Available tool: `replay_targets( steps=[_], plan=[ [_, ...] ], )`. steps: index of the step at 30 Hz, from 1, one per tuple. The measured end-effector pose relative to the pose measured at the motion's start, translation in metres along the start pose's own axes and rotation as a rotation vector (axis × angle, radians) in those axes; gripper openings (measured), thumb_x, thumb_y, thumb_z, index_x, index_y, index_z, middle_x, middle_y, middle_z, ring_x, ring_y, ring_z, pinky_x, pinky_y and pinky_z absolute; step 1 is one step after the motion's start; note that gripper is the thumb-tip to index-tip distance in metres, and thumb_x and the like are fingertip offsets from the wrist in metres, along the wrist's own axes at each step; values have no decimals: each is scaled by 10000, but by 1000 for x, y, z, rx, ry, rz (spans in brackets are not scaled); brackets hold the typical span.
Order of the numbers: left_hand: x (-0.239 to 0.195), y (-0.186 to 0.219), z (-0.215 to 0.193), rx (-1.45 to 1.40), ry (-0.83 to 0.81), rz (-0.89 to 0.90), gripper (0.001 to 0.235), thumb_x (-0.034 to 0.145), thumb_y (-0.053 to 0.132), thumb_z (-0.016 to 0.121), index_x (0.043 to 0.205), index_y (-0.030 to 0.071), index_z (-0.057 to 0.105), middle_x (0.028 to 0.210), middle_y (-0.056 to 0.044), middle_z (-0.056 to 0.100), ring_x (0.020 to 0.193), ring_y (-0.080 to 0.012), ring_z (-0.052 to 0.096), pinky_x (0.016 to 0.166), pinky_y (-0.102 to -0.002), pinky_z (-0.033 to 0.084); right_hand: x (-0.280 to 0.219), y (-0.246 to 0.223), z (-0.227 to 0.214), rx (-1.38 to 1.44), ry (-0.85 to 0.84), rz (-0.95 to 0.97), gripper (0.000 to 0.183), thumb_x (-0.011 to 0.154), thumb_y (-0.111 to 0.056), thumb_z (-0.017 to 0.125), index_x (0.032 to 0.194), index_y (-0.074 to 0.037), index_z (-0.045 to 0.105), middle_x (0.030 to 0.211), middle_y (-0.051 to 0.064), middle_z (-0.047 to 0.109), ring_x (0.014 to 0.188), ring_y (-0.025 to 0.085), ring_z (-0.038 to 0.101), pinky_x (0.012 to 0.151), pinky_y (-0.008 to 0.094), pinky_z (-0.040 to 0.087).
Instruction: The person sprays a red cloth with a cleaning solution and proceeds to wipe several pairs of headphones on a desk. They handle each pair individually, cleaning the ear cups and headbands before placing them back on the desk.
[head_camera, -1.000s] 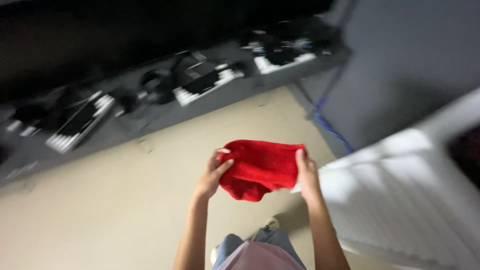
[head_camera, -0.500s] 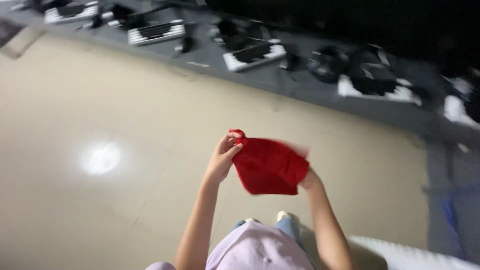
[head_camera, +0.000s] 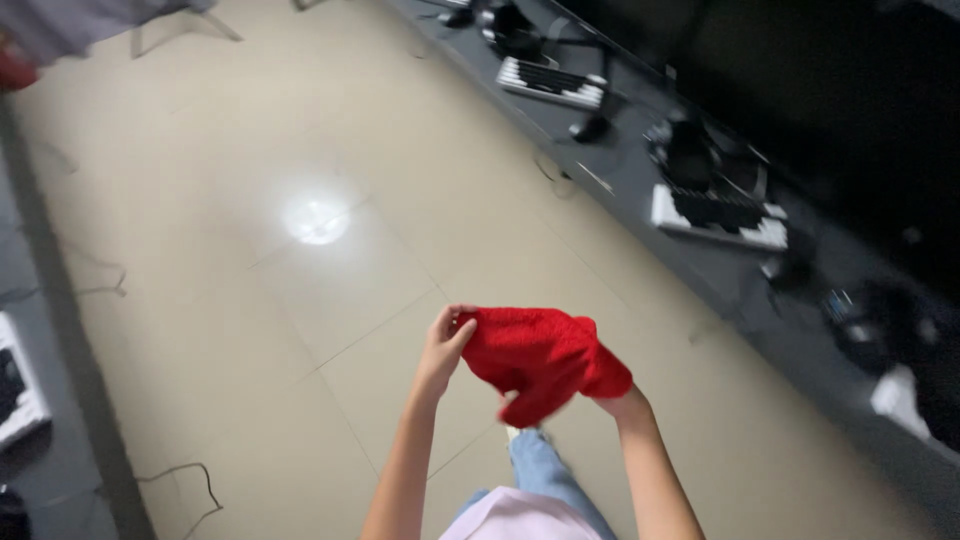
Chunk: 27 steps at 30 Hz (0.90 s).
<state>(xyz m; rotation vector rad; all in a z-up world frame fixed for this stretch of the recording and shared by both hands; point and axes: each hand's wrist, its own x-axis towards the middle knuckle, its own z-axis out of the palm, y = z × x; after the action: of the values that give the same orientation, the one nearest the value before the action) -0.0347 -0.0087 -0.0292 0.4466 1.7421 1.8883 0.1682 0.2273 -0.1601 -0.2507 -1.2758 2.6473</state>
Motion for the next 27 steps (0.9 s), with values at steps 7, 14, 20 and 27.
replay_targets(
  steps=[7,14,20,27],
  plan=[
    [53,-23,-29,-26,147,-16,254,1001,134,625,1229,24,643,994,-54,686,912,-117,651,824,-276,536,128,-57,74,-595,-73,41,329,968,-149,640,1269,-16,632,1233,99,663,1122,230,608,954,366,503],
    [107,7,23,-227,-3,-254,396,982,233,634,1349,117,544,1094,29,644,968,-74,584,829,-283,479,218,-100,141,-1560,-167,-251,301,829,-50,671,1126,-15,635,1186,187,654,1121,360,603,944,441,490],
    [184,0,-57,-249,178,-57,380,1004,234,597,1340,57,584,1113,-43,694,997,-117,654,863,-305,546,321,-112,193,-1386,-464,-435,447,775,-6,715,1207,-32,604,1286,163,637,1219,344,586,1004,434,482],
    [289,60,-173,-453,399,40,327,1024,271,539,1214,23,634,1041,-81,726,900,-147,700,807,-313,572,478,-114,276,-968,-570,-393,540,868,-137,770,1348,-50,539,1332,152,603,1226,299,594,990,394,504]
  ],
)
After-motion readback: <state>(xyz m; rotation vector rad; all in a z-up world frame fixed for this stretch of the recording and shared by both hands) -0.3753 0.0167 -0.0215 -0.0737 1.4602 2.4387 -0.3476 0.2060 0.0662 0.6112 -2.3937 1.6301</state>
